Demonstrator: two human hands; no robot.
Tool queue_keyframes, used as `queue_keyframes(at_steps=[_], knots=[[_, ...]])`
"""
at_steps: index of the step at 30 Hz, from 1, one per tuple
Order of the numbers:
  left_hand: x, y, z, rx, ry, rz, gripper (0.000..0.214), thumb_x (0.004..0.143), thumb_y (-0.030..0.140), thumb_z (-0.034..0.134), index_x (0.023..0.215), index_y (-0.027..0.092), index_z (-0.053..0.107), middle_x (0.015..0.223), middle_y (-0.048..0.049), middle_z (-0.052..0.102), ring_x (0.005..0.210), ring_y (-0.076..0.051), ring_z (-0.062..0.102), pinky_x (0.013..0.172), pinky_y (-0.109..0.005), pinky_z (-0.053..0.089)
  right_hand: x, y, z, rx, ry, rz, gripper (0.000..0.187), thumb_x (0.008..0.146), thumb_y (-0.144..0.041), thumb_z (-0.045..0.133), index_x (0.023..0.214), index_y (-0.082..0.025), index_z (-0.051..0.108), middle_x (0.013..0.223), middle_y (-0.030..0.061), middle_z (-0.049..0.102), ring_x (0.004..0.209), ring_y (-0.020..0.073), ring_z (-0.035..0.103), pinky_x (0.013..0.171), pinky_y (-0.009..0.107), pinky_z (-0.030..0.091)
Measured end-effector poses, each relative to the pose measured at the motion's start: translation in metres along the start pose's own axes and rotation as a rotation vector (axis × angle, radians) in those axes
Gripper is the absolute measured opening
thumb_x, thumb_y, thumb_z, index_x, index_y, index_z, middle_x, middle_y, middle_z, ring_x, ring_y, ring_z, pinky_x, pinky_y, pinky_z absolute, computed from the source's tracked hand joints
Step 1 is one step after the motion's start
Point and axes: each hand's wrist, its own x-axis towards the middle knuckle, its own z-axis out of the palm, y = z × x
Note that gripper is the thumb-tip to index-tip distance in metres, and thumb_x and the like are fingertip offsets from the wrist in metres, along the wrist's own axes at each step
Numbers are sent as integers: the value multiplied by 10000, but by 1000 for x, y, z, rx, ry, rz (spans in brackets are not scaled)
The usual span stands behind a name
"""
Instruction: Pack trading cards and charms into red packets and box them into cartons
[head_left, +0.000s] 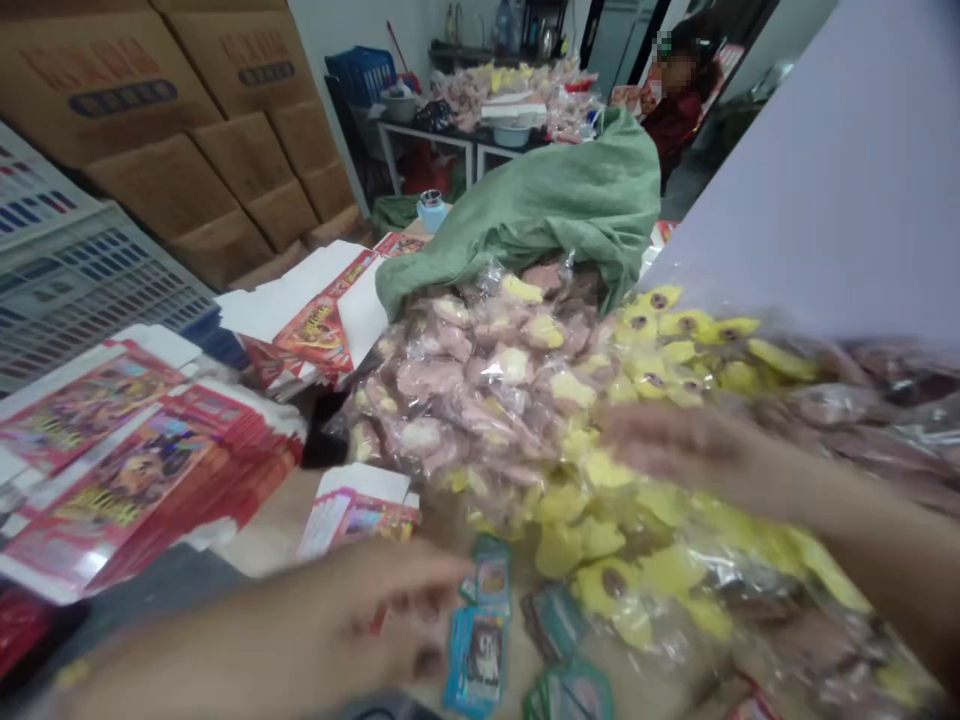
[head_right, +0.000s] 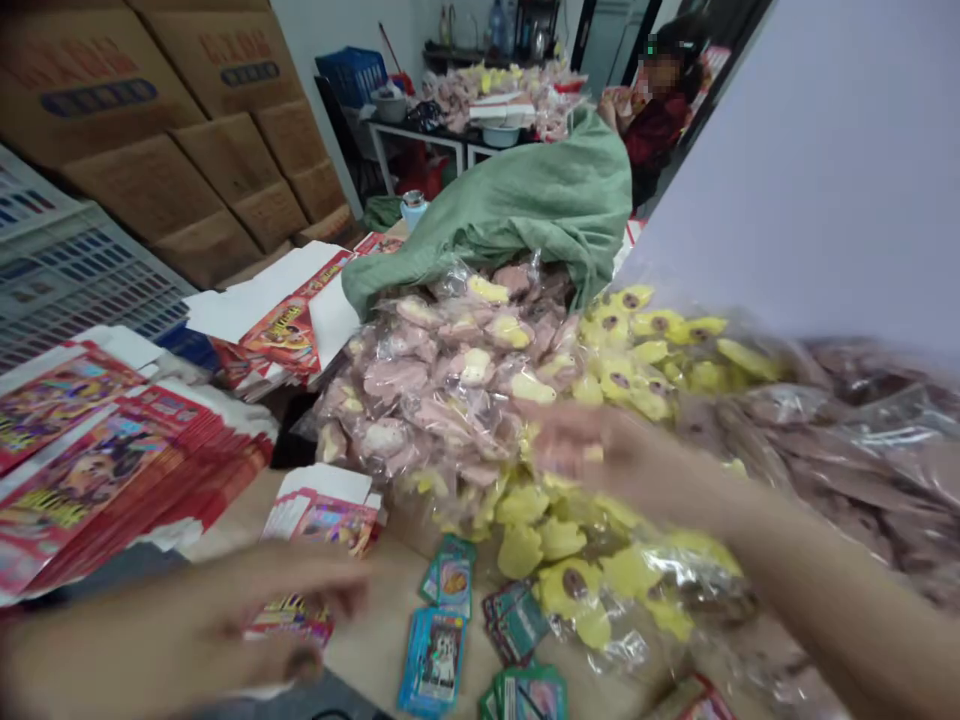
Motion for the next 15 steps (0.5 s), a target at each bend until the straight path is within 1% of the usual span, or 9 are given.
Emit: queue_keyframes(at_steps=[1, 3, 4, 5, 6, 8, 10, 12, 15], knots=[[-6, -22, 33, -66, -114, -10, 380, 751, 260, 548, 1120, 345, 582, 1026, 44, 654, 911, -158, 606, 789, -225, 477, -28, 14, 34, 112, -98, 50, 404, 797, -411, 524, 1191, -323, 520, 1036, 34, 645, 882, 193, 623, 738, 342, 524], [1, -70, 99, -153, -134, -93, 498, 754, 259, 513, 1248, 296, 470, 1069, -9, 632, 912, -181, 609, 771, -254, 493, -72, 44, 112, 274, -192, 149, 333, 812, -385, 490, 1125, -303, 568, 898, 23, 677, 782, 177, 639, 698, 315, 531], [12, -94, 131, -125, -15, -128, 576, 734, 255, 522, 1298, 275, 404, 1168, -33, 580, 1022, -198, 565, 842, -269, 469, -88, 60, 153, 278, -207, 201, 282, 814, -356, 481, 1056, -289, 609, 857, 19, 684, 742, 175, 641, 674, 303, 531], [26, -116, 161, -29, 90, -139, 721, 670, 265, 596, 1340, 231, 334, 1329, -72, 442, 1190, -230, 436, 959, -285, 391, -102, 77, 192, 204, -224, 215, 212, 793, -308, 504, 936, -267, 655, 800, 15, 687, 709, 177, 640, 649, 289, 527], [42, -136, 189, 76, 190, -174, 865, 597, 263, 652, 1368, 164, 272, 1429, -121, 274, 1298, -269, 273, 1035, -307, 302, -113, 92, 227, 88, -169, 225, 169, 753, -257, 538, 858, -244, 670, 795, 19, 688, 731, 189, 640, 674, 287, 519], [72, -167, 235, 253, 450, -229, 878, 626, 298, 633, 1372, 80, 225, 1458, -179, 146, 1335, -291, 162, 1060, -344, 252, -133, 122, 286, -119, 27, 275, 254, 735, -212, 538, 965, -205, 647, 1026, 75, 652, 921, 233, 609, 810, 327, 480], [94, -185, 269, 400, 723, -263, 846, 683, 373, 595, 1347, -1, 227, 1417, -261, 181, 1315, -344, 189, 1030, -417, 278, -151, 147, 327, -241, 204, 352, 418, 755, -239, 523, 1160, -137, 546, 1247, 162, 512, 1109, 295, 498, 925, 409, 395], [105, -197, 291, 489, 907, -265, 824, 716, 417, 572, 1315, -44, 246, 1362, -314, 246, 1280, -394, 228, 994, -487, 292, -164, 168, 353, -304, 360, 432, 567, 780, -333, 506, 1267, -56, 427, 1329, 229, 397, 1186, 344, 404, 958, 467, 339], [103, -214, 306, 548, 984, -207, 683, 777, 339, 523, 1304, -16, 272, 1327, -286, 320, 1243, -371, 290, 984, -501, 287, -165, 185, 374, -391, 617, 506, 769, 768, -509, 482, 1305, 21, 337, 1332, 274, 360, 1192, 382, 372, 949, 488, 327]])
